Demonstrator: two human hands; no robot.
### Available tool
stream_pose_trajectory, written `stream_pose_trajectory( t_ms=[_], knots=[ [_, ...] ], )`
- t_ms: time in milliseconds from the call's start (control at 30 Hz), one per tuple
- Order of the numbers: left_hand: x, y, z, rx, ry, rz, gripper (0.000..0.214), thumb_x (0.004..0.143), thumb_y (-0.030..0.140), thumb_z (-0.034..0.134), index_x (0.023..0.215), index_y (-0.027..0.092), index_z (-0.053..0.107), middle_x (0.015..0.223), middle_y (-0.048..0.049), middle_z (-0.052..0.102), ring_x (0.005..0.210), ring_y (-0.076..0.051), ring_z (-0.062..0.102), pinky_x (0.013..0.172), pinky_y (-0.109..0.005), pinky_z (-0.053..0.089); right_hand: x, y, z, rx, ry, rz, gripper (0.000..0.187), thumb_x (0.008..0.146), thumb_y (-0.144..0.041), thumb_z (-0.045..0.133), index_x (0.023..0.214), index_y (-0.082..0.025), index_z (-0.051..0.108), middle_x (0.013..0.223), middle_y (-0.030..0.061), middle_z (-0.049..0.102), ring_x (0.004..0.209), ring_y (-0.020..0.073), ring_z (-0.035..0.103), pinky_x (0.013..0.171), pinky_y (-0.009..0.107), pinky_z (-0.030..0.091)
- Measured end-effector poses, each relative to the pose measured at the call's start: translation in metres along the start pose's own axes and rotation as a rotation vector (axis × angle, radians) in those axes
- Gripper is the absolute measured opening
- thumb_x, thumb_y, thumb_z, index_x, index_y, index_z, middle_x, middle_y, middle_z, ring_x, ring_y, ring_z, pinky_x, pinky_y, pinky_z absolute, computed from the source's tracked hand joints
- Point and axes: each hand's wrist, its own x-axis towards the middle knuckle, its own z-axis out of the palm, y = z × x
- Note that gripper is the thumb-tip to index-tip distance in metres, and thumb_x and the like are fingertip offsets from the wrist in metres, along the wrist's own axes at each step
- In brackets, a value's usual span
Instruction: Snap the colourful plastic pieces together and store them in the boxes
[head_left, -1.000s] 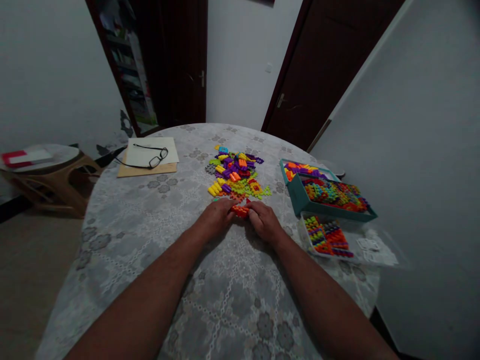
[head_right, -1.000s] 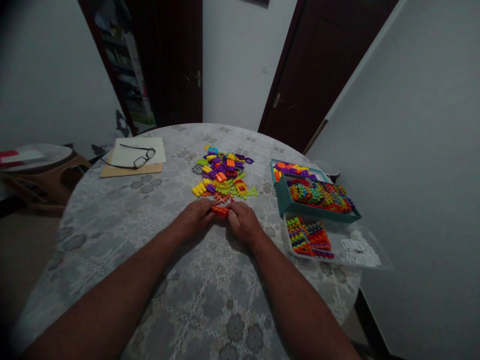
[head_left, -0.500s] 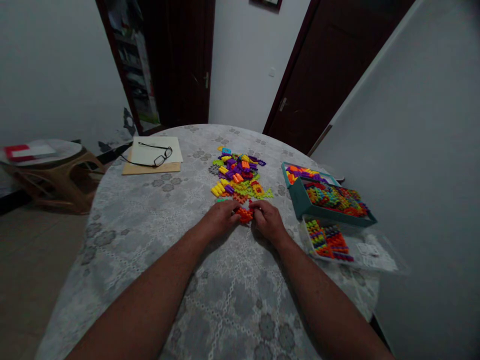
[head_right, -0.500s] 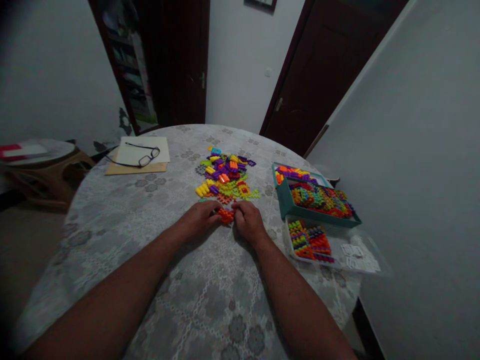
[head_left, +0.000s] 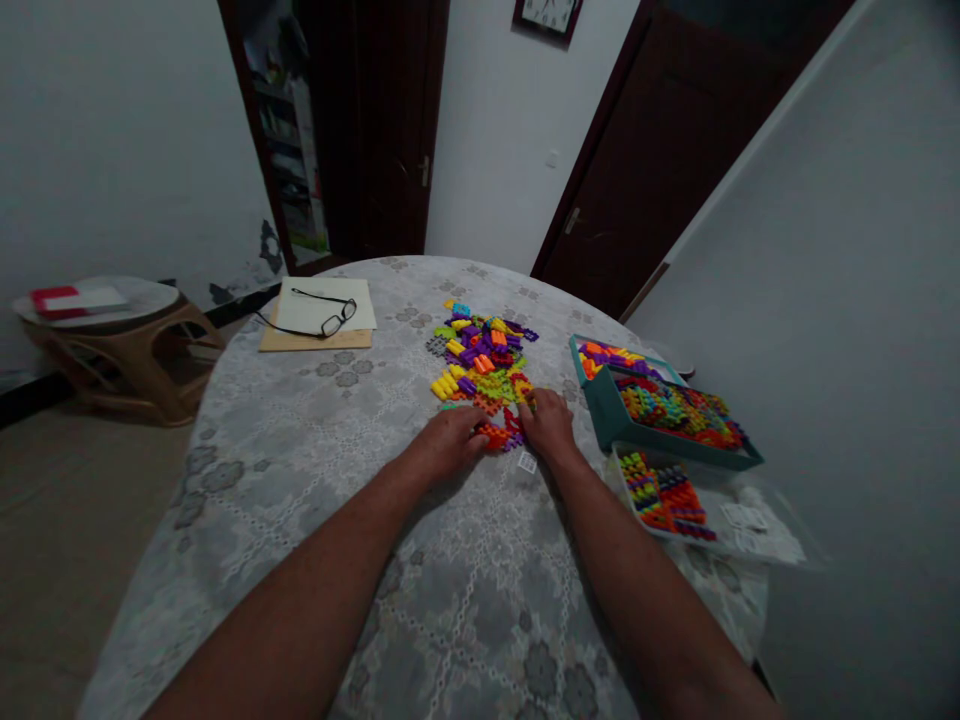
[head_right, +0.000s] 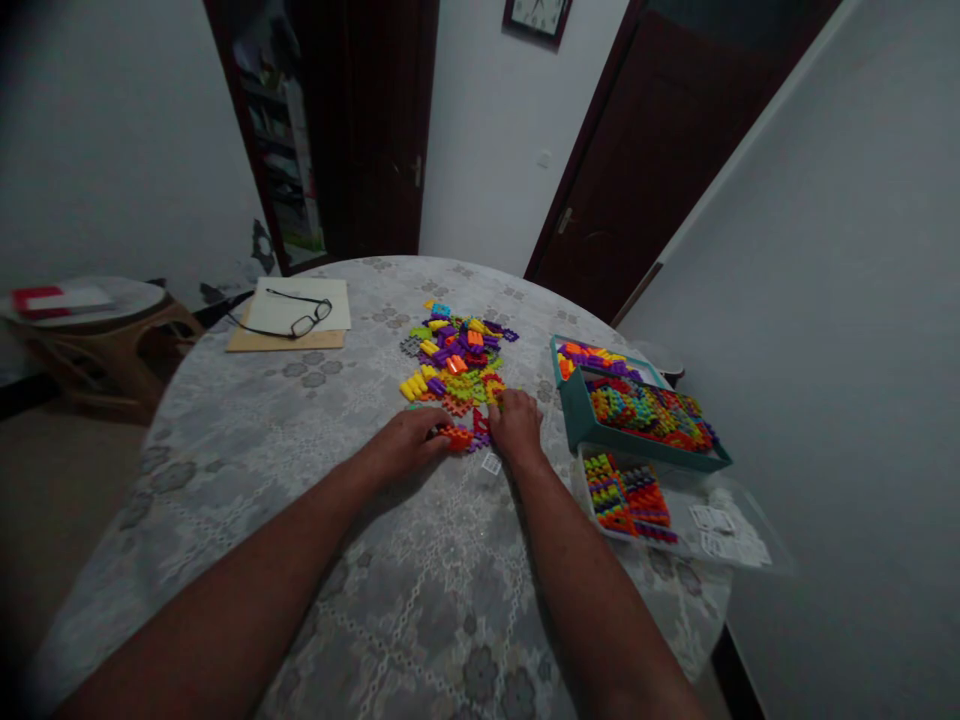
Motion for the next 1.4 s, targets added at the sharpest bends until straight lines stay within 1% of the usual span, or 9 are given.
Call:
stream_pose_trajectory(
  t_ms=[267, 367, 500, 700, 933, 1033, 1200, 1300, 1400],
  knots=[
    [0.001, 0.000, -0.002, 0.020, 0.023, -0.013, 0.015, 0.094, 0.014, 0.068, 0.104, 0.021, 0.077, 0.103, -0.0064, 0.078, 0.096, -0.023, 0.069, 0.094, -0.037, 0.052, -0.004, 0.003, -0.017, 0.243, 0.257, -0.115, 0.027, 0.111, -0.032, 0.042, 0.113, -0.020, 0.066, 0.104, 0.0128, 0.071, 0.100, 0.0287, 0.065, 0.095, 0.040, 0.052],
    [0.000, 0.000, -0.002, -0.009, 0.054, -0.006, 0.017, 0.094, 0.014, 0.067, 0.104, 0.022, 0.078, 0.107, -0.0069, 0.079, 0.101, -0.024, 0.070, 0.099, -0.039, 0.053, -0.010, 0.000, -0.022, 0.293, 0.160, -0.220, 0.028, 0.111, -0.031, 0.042, 0.122, -0.022, 0.067, 0.107, 0.0106, 0.075, 0.097, 0.0258, 0.069, 0.090, 0.036, 0.055],
    [0.001, -0.003, -0.002, -0.029, 0.106, -0.013, 0.022, 0.092, 0.015, 0.069, 0.109, 0.023, 0.079, 0.111, -0.0082, 0.080, 0.105, -0.026, 0.074, 0.102, -0.042, 0.056, -0.017, -0.011, -0.025, 0.328, -0.045, -0.404, 0.033, 0.110, -0.033, 0.053, 0.138, -0.022, 0.067, 0.128, 0.0133, 0.078, 0.111, 0.0261, 0.075, 0.098, 0.037, 0.058],
    [0.002, -0.010, 0.000, -0.058, 0.132, -0.079, 0.047, 0.091, 0.018, 0.071, 0.137, 0.023, 0.071, 0.109, -0.0085, 0.083, 0.097, -0.026, 0.077, 0.096, -0.042, 0.060, -0.021, -0.020, -0.034, 0.436, -0.180, -0.545, 0.040, 0.109, -0.024, 0.053, 0.147, -0.023, 0.067, 0.143, 0.0113, 0.075, 0.131, 0.0244, 0.072, 0.113, 0.040, 0.056],
    [0.004, -0.014, 0.000, 0.000, 0.129, -0.013, 0.032, 0.089, 0.022, 0.072, 0.120, 0.020, 0.079, 0.124, -0.0126, 0.080, 0.117, -0.030, 0.072, 0.109, -0.046, 0.055, -0.026, -0.026, -0.042, 0.495, -0.252, -0.598, 0.048, 0.105, -0.019, 0.053, 0.151, -0.023, 0.066, 0.147, 0.0090, 0.074, 0.131, 0.0240, 0.072, 0.116, 0.039, 0.054],
    [0.003, -0.013, -0.001, -0.026, 0.090, -0.038, 0.029, 0.091, 0.022, 0.070, 0.119, 0.023, 0.078, 0.117, -0.0094, 0.080, 0.108, -0.027, 0.073, 0.103, -0.044, 0.056, -0.022, -0.024, -0.039, 0.512, -0.190, -0.531, 0.044, 0.108, -0.023, 0.049, 0.148, -0.025, 0.069, 0.142, 0.0074, 0.076, 0.128, 0.0230, 0.072, 0.114, 0.037, 0.054],
    [0.001, -0.005, -0.004, -0.008, 0.043, -0.045, 0.013, 0.095, 0.025, 0.072, 0.106, 0.022, 0.077, 0.105, -0.0080, 0.079, 0.095, -0.025, 0.070, 0.092, -0.039, 0.055, -0.005, -0.012, -0.022, 0.282, 0.117, -0.251, 0.046, 0.106, -0.021, 0.047, 0.147, -0.020, 0.069, 0.146, 0.0140, 0.071, 0.139, 0.0296, 0.060, 0.124, 0.049, 0.044],
    [0.001, -0.001, -0.006, 0.005, 0.028, -0.038, 0.010, 0.095, 0.026, 0.073, 0.103, 0.022, 0.076, 0.101, -0.0072, 0.078, 0.092, -0.024, 0.068, 0.090, -0.038, 0.053, -0.001, -0.006, -0.009, 0.136, 0.084, -0.144, 0.049, 0.107, -0.027, 0.053, 0.154, -0.024, 0.063, 0.161, 0.0127, 0.061, 0.153, 0.0343, 0.046, 0.127, 0.058, 0.035],
    [0.002, 0.001, -0.006, 0.015, 0.023, -0.057, 0.008, 0.094, 0.027, 0.074, 0.099, 0.021, 0.076, 0.096, -0.0060, 0.077, 0.089, -0.023, 0.067, 0.087, -0.036, 0.052, -0.003, -0.005, -0.001, 0.057, -0.012, -0.127, 0.050, 0.103, -0.027, 0.060, 0.154, -0.030, 0.062, 0.157, 0.0109, 0.064, 0.148, 0.0362, 0.048, 0.125, 0.060, 0.034]
  ],
)
